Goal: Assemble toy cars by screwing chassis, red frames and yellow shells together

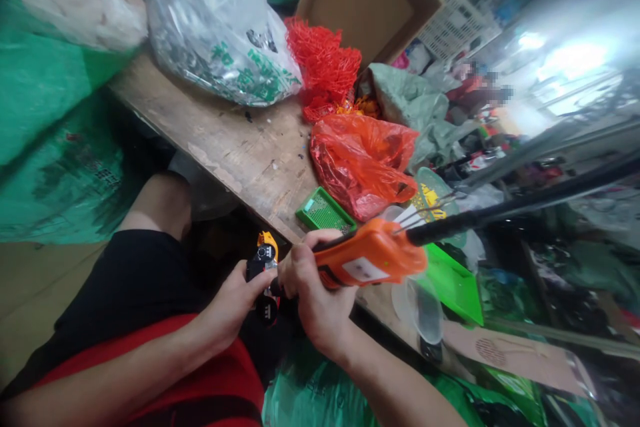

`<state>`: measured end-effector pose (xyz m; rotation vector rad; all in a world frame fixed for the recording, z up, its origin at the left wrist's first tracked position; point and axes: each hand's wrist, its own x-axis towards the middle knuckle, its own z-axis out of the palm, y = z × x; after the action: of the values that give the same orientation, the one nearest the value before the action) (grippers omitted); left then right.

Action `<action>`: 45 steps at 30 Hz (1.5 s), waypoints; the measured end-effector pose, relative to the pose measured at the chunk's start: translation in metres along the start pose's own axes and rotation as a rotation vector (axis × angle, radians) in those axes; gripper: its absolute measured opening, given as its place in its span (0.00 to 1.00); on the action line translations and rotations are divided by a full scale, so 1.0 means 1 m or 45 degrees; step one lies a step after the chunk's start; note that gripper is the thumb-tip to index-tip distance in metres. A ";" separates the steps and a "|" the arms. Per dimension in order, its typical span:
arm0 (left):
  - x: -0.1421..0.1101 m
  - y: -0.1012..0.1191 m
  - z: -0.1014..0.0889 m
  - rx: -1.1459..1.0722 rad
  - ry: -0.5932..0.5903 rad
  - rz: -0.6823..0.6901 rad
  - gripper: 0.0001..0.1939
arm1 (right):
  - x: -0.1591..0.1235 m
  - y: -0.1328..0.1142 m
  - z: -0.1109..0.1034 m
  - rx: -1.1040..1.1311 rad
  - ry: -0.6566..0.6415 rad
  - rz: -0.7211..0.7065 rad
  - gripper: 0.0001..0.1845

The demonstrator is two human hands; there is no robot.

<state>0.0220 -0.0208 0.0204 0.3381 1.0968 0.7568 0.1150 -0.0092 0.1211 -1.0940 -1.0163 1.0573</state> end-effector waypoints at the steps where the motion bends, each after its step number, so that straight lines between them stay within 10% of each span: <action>1: 0.000 0.002 0.000 0.013 -0.049 0.014 0.24 | 0.004 -0.006 0.000 0.018 0.011 0.005 0.12; 14: -0.006 0.020 -0.022 -0.284 -0.562 -0.014 0.29 | 0.092 -0.041 -0.033 -0.463 0.195 -0.378 0.10; 33: 0.001 0.030 -0.036 -0.471 -0.457 -0.172 0.36 | 0.165 -0.036 -0.065 -0.868 0.256 -0.636 0.16; 40: 0.006 0.037 -0.038 -0.460 -0.378 -0.097 0.37 | 0.124 -0.022 -0.052 -1.034 0.255 -0.465 0.37; 45: 0.013 0.040 -0.035 -0.458 -0.291 0.169 0.31 | 0.044 0.016 -0.013 -1.019 -0.275 0.038 0.38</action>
<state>-0.0219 0.0126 0.0204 0.1857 0.7107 0.9895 0.1336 0.0336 0.1076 -1.6527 -1.6757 0.8057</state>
